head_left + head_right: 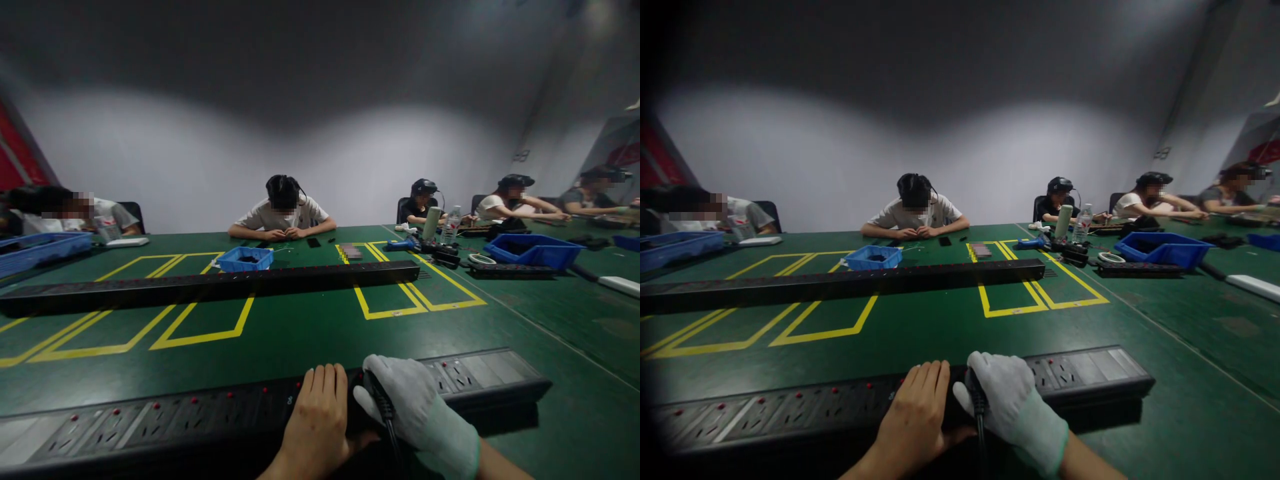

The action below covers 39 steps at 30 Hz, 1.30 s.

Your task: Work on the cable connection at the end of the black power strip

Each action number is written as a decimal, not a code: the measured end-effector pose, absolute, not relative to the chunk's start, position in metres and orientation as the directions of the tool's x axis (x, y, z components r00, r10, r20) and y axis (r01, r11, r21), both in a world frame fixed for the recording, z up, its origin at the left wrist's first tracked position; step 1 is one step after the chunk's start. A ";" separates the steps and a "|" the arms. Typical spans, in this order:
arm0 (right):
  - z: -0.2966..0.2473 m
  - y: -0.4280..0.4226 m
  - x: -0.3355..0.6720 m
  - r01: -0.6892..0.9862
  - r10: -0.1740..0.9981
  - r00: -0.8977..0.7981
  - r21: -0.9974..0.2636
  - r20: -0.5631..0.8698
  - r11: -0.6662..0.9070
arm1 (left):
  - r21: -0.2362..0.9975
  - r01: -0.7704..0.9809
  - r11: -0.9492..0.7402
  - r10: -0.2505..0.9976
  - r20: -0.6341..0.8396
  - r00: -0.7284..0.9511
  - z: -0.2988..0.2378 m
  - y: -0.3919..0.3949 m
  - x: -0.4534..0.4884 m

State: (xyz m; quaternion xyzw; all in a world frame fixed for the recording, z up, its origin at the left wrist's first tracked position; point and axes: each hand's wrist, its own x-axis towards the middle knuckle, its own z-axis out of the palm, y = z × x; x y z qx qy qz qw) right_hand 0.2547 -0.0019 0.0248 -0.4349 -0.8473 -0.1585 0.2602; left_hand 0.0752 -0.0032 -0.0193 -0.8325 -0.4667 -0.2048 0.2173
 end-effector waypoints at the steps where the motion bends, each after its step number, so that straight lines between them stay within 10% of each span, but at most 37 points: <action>1: 0.024 -0.002 0.255 0.816 0.662 -0.489 0.032 0.568 0.576 | -0.173 0.865 -0.471 0.684 0.548 0.482 -0.019 -0.003 0.075; 39: 0.027 -0.007 0.255 0.797 0.696 -0.483 -0.062 0.531 0.600 | -0.148 0.852 -0.503 0.703 0.503 0.503 -0.011 -0.006 0.072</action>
